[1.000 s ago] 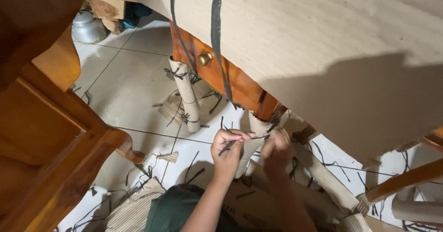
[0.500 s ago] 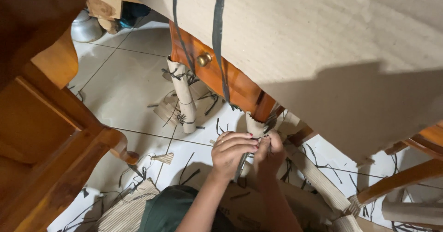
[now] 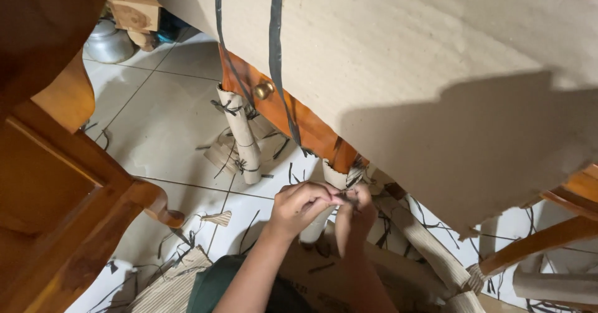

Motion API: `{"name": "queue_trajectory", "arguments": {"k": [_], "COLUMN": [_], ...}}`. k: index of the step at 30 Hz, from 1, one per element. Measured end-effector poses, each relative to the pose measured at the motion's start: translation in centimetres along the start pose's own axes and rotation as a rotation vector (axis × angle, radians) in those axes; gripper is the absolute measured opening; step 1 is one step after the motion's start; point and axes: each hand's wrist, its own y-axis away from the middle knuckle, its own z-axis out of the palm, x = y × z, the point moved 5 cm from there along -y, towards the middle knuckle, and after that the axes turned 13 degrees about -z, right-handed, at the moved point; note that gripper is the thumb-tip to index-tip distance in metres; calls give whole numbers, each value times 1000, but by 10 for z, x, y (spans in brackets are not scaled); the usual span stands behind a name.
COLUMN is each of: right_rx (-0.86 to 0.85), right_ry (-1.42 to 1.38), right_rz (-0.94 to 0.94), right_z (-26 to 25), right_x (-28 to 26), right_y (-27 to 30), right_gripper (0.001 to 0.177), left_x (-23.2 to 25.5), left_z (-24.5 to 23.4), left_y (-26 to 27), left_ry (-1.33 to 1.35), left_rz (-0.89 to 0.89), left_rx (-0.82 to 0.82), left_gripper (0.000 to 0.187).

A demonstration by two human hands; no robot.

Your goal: Wrapping a wooden chair leg with protective cardboard and securing it with plastic ties.

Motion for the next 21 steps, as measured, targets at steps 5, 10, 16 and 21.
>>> {"name": "queue_trajectory", "arguments": {"k": [5,10,16,21], "right_rx": [-234,-124,-438,-436], "right_ry": [-99,150,-42,-182], "right_rz": [-159,28,-431,-479], "right_z": [-25,-75,-66,-51], "right_x": [-20,-59,-136,-154], "right_y": [-13,-7,-9,-22], "right_gripper": [36,27,28,25], "left_x": [4,7,-2,-10], "left_z": [-3,-4,-7,-10], "left_y": [2,1,9,14], "left_ry": [-128,-153,-306,-350], "left_rz": [135,168,191,158], "left_rx": [-214,-213,-249,-303], "left_gripper": [6,9,8,15]}}
